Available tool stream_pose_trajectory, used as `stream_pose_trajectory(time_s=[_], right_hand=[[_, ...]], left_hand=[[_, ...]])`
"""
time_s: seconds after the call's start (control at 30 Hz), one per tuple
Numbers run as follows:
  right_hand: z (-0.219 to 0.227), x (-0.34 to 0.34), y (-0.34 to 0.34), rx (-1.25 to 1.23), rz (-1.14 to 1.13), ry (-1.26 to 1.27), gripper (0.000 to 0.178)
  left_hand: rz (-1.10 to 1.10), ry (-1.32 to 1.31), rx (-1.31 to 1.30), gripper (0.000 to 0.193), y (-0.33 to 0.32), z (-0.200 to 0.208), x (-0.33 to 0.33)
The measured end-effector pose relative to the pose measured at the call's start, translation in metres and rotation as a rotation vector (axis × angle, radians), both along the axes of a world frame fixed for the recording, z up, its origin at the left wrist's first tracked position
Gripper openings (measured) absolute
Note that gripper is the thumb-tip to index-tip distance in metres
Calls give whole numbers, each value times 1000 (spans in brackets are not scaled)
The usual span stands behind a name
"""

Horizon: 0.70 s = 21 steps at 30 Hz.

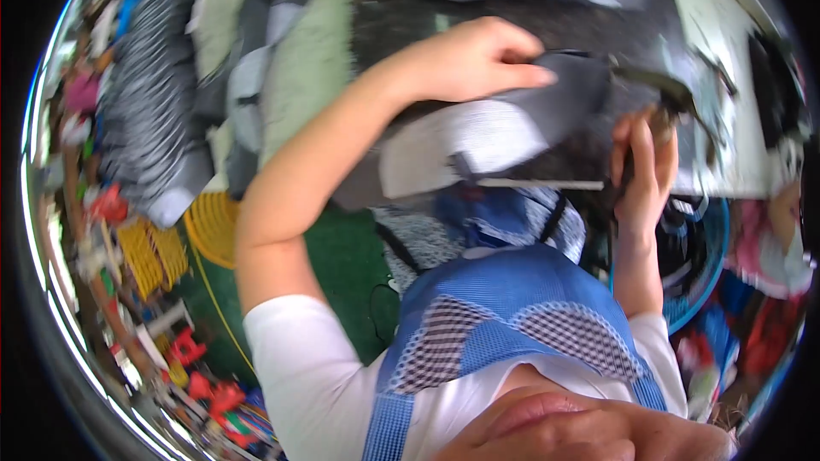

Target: Hammering and preparing shoe upper components at a manufacturing workstation.

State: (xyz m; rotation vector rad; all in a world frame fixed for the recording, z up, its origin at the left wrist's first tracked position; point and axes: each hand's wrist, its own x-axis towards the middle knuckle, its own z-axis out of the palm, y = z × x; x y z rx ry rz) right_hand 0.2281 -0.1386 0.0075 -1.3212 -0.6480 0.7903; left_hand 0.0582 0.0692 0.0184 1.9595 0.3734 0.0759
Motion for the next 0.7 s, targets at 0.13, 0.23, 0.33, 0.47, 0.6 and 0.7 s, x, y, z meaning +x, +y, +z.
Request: stream_pose_trajectory(time_s=[0.13,0.23,0.33,0.47,0.6,0.7], right_hand=[[10,45,-16,-37,-33,-190,13],[30,41,-10,-263,144,-410,13],[2,61,7,-159,137,-1054,20],[-2,88,8,-272,115,-1275,27],[-11,92,5,-361,146,-1309,28],[-1,85,17,-358,226,-1327,27]], left_hand=[[110,137,117,28,-8,-11,15],[204,42,426,27,-11,-11,14],[301,-124,552,37,-17,-20,3],[384,-203,458,28,-26,-8,-30],[898,-144,1059,20,11,-8,-136],[1374,124,1121,30,35,-6,-238]])
